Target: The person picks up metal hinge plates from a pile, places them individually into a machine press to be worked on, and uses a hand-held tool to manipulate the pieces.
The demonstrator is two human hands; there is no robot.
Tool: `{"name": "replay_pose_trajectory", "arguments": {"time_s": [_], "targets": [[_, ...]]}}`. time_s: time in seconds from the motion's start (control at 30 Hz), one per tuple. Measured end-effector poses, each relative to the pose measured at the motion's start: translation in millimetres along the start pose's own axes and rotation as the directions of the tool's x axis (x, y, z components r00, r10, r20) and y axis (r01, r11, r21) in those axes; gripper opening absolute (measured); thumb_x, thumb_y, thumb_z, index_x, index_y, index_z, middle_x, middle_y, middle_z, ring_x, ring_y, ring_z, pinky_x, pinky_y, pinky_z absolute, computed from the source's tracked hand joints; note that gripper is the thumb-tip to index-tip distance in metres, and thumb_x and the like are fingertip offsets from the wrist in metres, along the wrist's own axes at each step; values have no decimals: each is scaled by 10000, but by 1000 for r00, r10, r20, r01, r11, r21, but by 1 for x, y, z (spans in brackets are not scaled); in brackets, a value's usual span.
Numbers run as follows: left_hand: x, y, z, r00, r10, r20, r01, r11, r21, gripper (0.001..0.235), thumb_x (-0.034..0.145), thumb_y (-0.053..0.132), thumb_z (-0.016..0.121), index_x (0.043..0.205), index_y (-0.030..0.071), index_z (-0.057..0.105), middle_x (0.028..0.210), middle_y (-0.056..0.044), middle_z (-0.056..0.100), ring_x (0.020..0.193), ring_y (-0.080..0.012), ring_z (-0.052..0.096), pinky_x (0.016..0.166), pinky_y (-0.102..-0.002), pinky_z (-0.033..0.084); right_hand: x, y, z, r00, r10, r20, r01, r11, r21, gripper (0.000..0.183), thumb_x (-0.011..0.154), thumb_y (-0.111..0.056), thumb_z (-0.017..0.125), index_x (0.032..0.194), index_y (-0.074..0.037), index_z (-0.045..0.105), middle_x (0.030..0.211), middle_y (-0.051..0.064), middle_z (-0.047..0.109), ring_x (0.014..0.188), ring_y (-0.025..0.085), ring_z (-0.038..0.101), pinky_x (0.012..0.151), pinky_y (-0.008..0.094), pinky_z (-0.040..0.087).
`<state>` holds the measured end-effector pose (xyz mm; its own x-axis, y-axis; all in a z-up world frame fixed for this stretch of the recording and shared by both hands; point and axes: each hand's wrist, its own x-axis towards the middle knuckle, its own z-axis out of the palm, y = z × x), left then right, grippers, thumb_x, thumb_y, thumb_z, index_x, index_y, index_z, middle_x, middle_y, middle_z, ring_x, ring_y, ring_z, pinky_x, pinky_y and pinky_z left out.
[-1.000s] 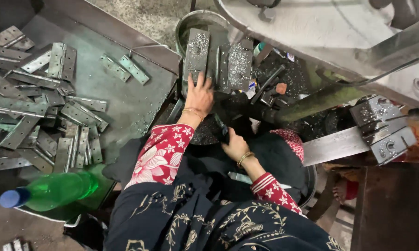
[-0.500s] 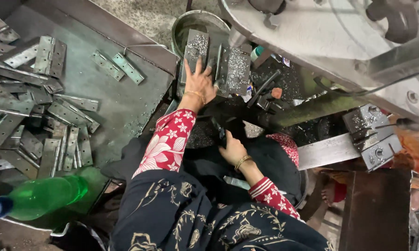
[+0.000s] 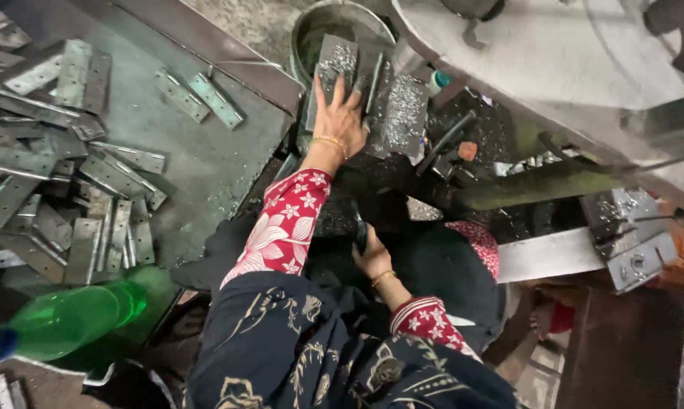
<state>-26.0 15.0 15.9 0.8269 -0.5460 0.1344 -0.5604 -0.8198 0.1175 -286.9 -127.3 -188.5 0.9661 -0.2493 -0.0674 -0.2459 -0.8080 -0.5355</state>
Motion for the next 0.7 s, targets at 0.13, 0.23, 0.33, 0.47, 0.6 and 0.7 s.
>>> {"name": "replay_pose_trajectory", "arguments": {"time_s": [0.13, 0.23, 0.33, 0.47, 0.6, 0.7], "targets": [[4, -2, 7, 1000, 17, -16, -17, 999, 29, 596, 983, 527, 463, 1386, 125, 642, 1586, 10, 428, 1540, -342, 159, 1140, -759, -14, -16, 1, -8, 1000, 15, 26, -16, 1000, 15, 711, 841, -277, 743, 1463, -168, 417, 1145, 210, 707, 1001, 434, 693, 830, 484, 582], [0, 3, 3, 1000, 21, 11, -22, 998, 62, 626, 968, 550, 445, 1413, 140, 606, 1578, 21, 416, 1522, -331, 163, 1135, -767, -11, -8, -25, -39, 998, 19, 60, -16, 999, -49, 742, 820, -290, 746, 1470, -163, 411, 1125, 225, 714, 987, 447, 693, 827, 497, 581], [-9, 4, -8, 996, 49, 77, -55, 995, 78, 616, 1005, 570, 408, 1423, 160, 600, 1592, 18, 404, 1539, -315, 154, 1159, -763, -10, 1, -54, -86, 977, 117, 179, -89, 984, -156, 768, 833, -300, 727, 1501, -136, 386, 1073, 272, 716, 988, 462, 697, 857, 507, 578], [-39, 9, -25, 980, 100, 170, -120, 987, 108, 677, 929, 653, 456, 1333, 146, 651, 1551, -12, 422, 1496, -317, 187, 1134, -741, 11, 11, -87, -119, 952, 142, 273, -85, 974, -210, 788, 833, -298, 715, 1510, -103, 361, 1061, 321, 694, 1001, 490, 678, 885, 529, 553], [-70, 7, -1, 962, 268, 54, -273, 934, 231, 277, 941, 292, 611, 1118, 163, 781, 1312, -47, 642, 1438, -333, 365, 1190, -737, 133, 10, -94, -123, 951, 155, 266, -101, 973, -206, 765, 828, -305, 715, 1494, -103, 396, 1068, 314, 702, 1014, 479, 687, 901, 517, 563], [-83, 11, 22, 911, 363, -194, -289, 900, 325, 232, 854, 245, 642, 996, 136, 790, 1145, -50, 686, 1346, -339, 438, 1180, -687, 207, 12, -94, -122, 959, 131, 251, -91, 982, -165, 782, 807, -312, 730, 1487, -101, 406, 1083, 305, 702, 1023, 470, 688, 895, 511, 571]]}}
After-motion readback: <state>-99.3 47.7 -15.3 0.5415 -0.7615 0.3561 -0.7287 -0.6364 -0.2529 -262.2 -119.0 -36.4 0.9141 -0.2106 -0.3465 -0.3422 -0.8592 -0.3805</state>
